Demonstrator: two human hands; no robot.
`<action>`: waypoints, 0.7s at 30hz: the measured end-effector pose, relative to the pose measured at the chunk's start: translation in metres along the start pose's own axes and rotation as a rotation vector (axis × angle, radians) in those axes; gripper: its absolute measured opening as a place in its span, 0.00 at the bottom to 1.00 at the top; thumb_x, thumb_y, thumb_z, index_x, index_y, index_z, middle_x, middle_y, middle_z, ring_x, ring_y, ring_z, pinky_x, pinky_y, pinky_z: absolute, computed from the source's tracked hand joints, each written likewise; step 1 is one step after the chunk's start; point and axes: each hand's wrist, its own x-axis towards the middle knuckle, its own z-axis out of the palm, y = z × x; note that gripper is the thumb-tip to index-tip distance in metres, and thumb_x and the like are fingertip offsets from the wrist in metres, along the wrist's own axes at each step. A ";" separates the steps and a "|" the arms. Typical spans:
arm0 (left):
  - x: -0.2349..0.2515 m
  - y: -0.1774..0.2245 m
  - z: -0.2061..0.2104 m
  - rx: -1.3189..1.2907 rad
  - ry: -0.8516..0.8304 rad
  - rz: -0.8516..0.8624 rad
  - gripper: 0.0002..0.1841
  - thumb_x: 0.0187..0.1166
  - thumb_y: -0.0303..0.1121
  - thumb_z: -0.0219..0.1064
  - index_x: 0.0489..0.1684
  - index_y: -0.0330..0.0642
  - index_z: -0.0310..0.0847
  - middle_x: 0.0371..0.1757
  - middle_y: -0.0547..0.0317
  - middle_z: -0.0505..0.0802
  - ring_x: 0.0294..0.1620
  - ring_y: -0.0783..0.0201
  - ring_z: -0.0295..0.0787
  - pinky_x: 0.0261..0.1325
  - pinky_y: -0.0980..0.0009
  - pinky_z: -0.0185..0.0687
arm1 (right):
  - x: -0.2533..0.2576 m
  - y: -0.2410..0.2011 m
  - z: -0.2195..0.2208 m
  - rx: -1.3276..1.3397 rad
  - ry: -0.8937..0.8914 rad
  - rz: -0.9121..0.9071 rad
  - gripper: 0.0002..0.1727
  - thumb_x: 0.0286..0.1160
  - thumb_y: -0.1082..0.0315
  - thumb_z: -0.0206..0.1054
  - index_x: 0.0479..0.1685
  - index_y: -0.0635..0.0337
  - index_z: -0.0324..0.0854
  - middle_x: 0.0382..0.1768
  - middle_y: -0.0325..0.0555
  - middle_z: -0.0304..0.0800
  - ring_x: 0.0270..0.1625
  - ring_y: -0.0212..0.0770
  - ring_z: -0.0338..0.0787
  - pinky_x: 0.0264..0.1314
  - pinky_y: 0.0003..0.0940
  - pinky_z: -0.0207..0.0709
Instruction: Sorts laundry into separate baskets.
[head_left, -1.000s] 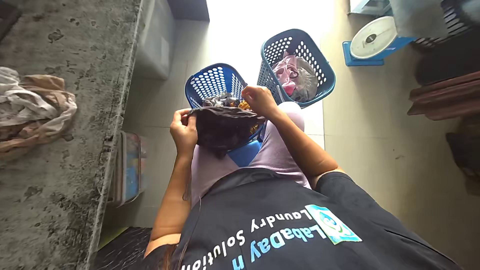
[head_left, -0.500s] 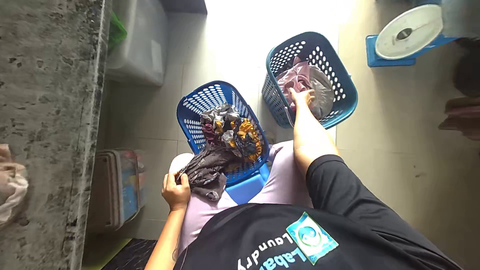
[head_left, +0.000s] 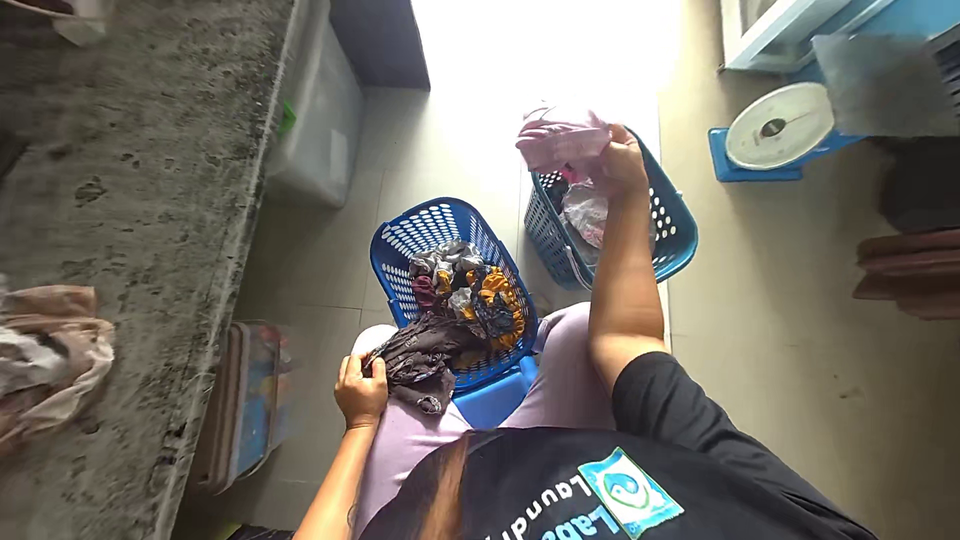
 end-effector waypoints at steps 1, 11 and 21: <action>-0.001 0.000 -0.002 -0.008 -0.003 -0.005 0.17 0.73 0.37 0.63 0.43 0.31 0.89 0.44 0.38 0.93 0.48 0.41 0.92 0.51 0.40 0.82 | -0.016 -0.011 0.012 0.148 -0.066 -0.074 0.16 0.78 0.76 0.52 0.59 0.55 0.77 0.47 0.40 0.92 0.49 0.38 0.91 0.55 0.43 0.88; -0.015 0.003 -0.015 -0.125 -0.036 -0.036 0.22 0.76 0.35 0.66 0.66 0.31 0.81 0.47 0.39 0.93 0.48 0.42 0.92 0.54 0.41 0.85 | -0.213 -0.030 0.166 1.101 -0.227 0.048 0.23 0.93 0.55 0.42 0.56 0.55 0.83 0.50 0.47 0.93 0.55 0.43 0.93 0.61 0.44 0.86; -0.021 0.001 -0.010 -0.086 -0.074 0.054 0.25 0.86 0.54 0.61 0.46 0.39 0.90 0.50 0.39 0.91 0.50 0.39 0.91 0.48 0.37 0.84 | -0.249 -0.071 0.156 0.970 -0.217 -0.022 0.29 0.96 0.50 0.33 0.61 0.56 0.79 0.53 0.45 0.92 0.59 0.39 0.91 0.67 0.41 0.83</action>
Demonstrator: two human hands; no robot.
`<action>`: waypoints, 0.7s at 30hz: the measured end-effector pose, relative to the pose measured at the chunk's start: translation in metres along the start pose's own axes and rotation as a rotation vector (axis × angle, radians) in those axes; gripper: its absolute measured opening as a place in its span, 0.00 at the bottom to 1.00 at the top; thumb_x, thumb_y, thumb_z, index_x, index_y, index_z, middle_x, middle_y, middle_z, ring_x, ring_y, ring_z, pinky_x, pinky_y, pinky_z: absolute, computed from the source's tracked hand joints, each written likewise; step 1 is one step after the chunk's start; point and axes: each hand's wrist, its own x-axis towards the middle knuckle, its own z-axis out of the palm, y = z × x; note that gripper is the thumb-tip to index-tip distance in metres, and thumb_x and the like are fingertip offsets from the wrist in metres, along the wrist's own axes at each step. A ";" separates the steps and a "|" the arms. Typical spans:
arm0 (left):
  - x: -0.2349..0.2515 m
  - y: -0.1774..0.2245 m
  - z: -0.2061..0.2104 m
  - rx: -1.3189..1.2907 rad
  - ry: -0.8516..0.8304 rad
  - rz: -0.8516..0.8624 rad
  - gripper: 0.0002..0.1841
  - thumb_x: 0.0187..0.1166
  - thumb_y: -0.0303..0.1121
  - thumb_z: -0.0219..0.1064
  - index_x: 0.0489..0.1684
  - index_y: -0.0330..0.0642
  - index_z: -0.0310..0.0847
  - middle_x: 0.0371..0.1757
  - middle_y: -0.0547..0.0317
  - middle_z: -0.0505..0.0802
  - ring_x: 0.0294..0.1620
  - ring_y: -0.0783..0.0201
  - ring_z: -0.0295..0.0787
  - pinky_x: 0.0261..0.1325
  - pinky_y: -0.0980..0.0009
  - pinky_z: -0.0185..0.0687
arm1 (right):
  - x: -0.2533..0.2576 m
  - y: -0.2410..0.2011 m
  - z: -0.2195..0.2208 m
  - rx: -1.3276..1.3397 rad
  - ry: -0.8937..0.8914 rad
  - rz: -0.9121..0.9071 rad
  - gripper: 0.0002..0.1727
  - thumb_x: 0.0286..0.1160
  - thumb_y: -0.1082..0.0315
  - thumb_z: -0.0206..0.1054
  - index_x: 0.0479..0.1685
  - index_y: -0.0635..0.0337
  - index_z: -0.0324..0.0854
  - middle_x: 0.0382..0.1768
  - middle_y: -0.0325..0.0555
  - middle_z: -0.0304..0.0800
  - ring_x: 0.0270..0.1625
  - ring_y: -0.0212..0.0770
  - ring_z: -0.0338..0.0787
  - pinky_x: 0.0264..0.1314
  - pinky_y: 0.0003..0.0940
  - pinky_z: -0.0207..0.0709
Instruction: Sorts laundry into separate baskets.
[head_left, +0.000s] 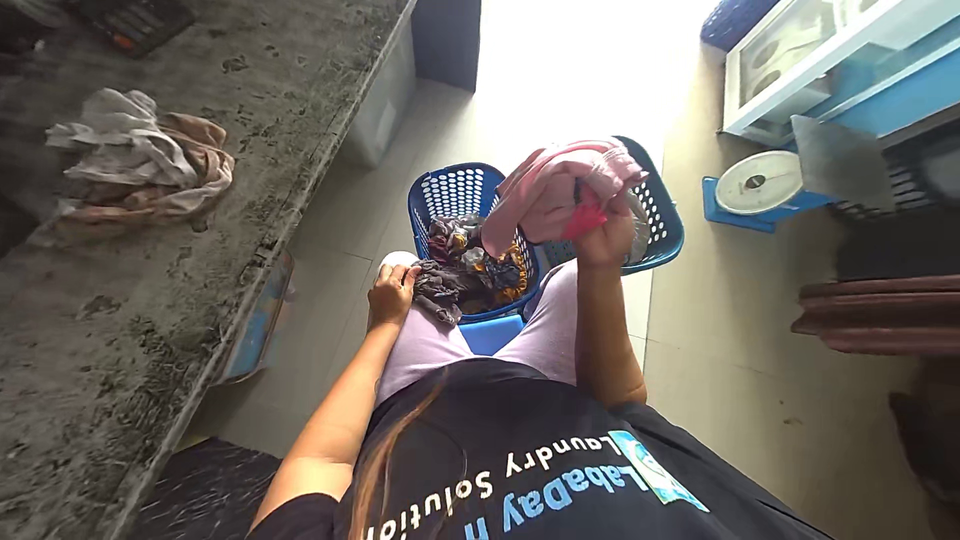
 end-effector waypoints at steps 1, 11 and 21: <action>-0.001 -0.001 0.000 0.010 0.007 0.001 0.25 0.88 0.54 0.60 0.47 0.39 0.90 0.50 0.39 0.91 0.50 0.39 0.91 0.48 0.37 0.83 | 0.005 -0.011 -0.004 -0.047 0.018 -0.038 0.28 0.96 0.51 0.32 0.60 0.55 0.77 0.52 0.45 0.91 0.59 0.39 0.90 0.68 0.41 0.82; 0.026 0.025 -0.031 -0.963 0.059 -0.336 0.15 0.91 0.38 0.57 0.53 0.32 0.81 0.44 0.52 0.90 0.47 0.64 0.88 0.57 0.63 0.86 | 0.034 -0.071 -0.041 -0.484 0.664 -0.203 0.30 0.92 0.49 0.43 0.86 0.55 0.48 0.75 0.60 0.71 0.70 0.57 0.83 0.68 0.55 0.84; 0.033 0.093 -0.081 -1.213 -0.239 -0.116 0.11 0.93 0.34 0.53 0.48 0.39 0.78 0.40 0.60 0.90 0.43 0.67 0.89 0.53 0.63 0.88 | -0.076 0.137 -0.019 -1.177 -0.319 0.354 0.16 0.85 0.72 0.53 0.57 0.71 0.83 0.57 0.54 0.90 0.55 0.43 0.92 0.62 0.43 0.88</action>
